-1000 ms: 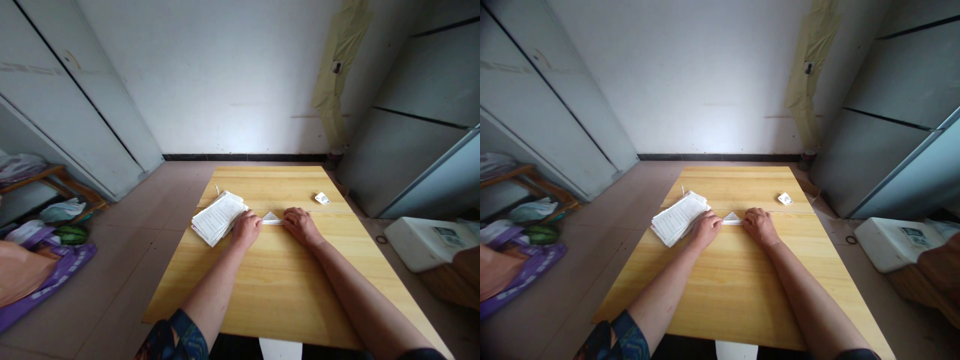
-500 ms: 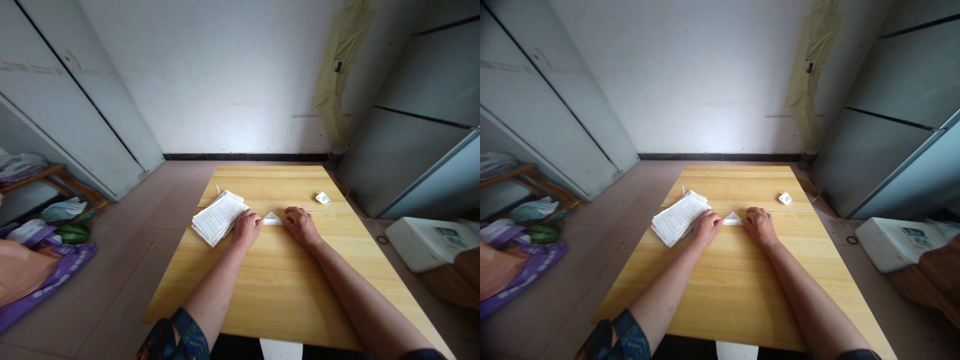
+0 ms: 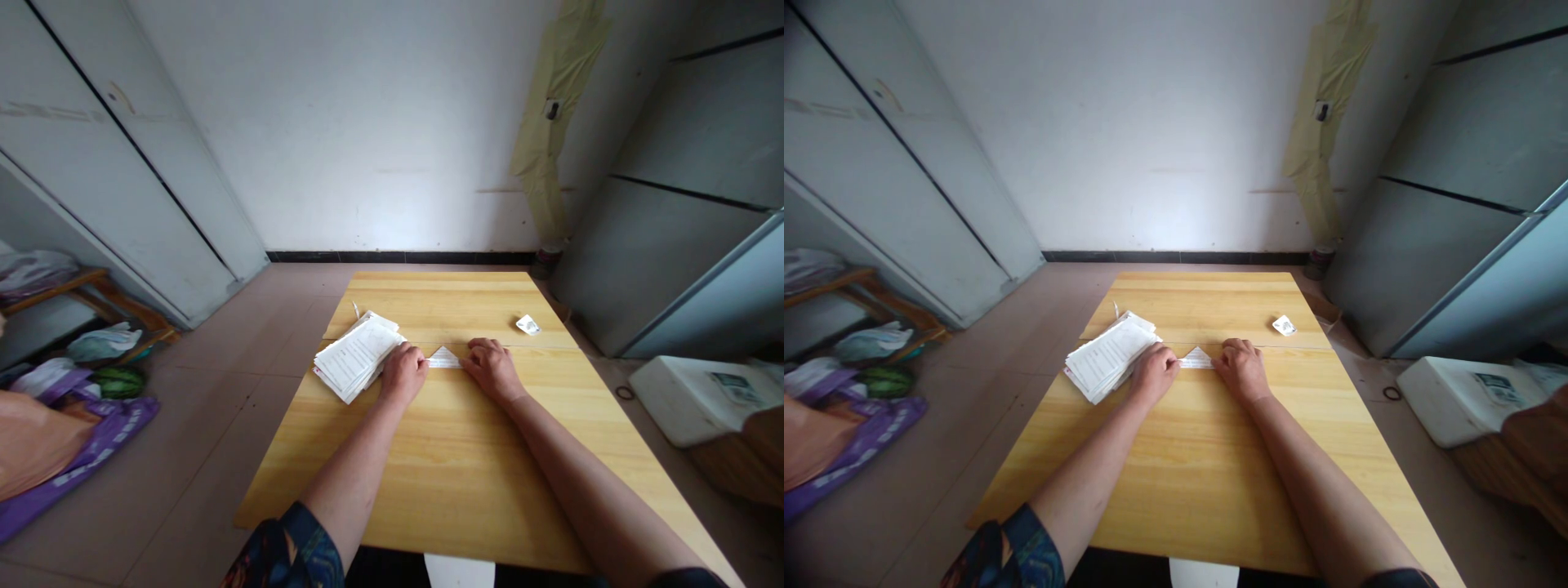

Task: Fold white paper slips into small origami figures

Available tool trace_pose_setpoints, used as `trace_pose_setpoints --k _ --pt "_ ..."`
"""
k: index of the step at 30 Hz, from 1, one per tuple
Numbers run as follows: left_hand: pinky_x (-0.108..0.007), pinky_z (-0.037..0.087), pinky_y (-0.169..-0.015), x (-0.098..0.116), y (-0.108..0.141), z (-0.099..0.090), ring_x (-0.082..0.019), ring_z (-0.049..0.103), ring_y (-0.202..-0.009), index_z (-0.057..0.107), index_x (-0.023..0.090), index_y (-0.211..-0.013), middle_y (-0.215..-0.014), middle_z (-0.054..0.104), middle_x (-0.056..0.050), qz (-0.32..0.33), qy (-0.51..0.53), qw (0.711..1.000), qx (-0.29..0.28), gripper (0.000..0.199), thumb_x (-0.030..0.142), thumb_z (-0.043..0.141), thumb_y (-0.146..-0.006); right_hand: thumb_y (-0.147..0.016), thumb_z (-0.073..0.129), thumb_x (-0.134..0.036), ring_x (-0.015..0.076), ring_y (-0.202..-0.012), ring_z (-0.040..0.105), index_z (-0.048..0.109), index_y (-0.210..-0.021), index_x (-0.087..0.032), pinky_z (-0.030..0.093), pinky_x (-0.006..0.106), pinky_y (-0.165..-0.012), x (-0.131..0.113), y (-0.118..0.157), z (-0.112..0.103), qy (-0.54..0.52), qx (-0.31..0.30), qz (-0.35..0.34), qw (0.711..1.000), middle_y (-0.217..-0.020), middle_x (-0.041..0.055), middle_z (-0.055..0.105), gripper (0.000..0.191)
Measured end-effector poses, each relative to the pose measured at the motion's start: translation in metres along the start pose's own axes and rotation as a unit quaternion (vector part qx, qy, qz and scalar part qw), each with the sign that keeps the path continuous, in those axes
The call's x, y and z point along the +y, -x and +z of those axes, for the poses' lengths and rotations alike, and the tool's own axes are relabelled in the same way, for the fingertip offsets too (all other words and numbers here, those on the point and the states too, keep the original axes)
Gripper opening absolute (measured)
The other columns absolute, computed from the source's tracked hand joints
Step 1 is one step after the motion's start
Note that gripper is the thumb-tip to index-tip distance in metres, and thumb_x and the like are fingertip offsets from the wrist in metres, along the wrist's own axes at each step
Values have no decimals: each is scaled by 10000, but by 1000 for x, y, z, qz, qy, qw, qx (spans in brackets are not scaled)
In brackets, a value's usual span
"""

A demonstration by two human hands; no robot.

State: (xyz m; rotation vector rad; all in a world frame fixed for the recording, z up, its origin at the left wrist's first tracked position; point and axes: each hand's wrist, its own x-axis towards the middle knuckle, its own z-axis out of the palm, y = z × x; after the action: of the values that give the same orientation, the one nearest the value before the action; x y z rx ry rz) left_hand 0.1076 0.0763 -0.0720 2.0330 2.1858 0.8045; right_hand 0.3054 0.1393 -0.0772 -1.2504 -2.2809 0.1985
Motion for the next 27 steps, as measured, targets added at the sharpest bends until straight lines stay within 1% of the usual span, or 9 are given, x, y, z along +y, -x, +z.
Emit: trace_pose_setpoints --k 12,22,27 --pt "-270 409 -699 5 -3 -1 -168 572 -781 610 179 -687 -783 620 -45 -27 -29 999 -19 129 190 570 -809 -807 615 -274 224 -939 536 591 -639 -198 375 334 -763 -5 -1 -4 25 -31 18 999 -1046 59 654 186" --pt "-271 414 -727 10 -2 -4 -178 576 -845 623 178 -763 -856 625 -54 -36 -82 995 -45 123 203 528 -838 -819 594 -259 214 -982 523 584 -682 -191 352 309 -777 -14 -1 -10 48 -58 38 996 -1045 54 648 153" --pt "-275 422 -741 9 -1 -3 -185 573 -866 612 180 -808 -883 613 -64 -40 -99 993 -50 106 197 516 -851 -826 578 -269 214 -959 521 562 -725 -195 340 308 -761 -13 0 -10 51 -54 38 996 -991 53 644 126"
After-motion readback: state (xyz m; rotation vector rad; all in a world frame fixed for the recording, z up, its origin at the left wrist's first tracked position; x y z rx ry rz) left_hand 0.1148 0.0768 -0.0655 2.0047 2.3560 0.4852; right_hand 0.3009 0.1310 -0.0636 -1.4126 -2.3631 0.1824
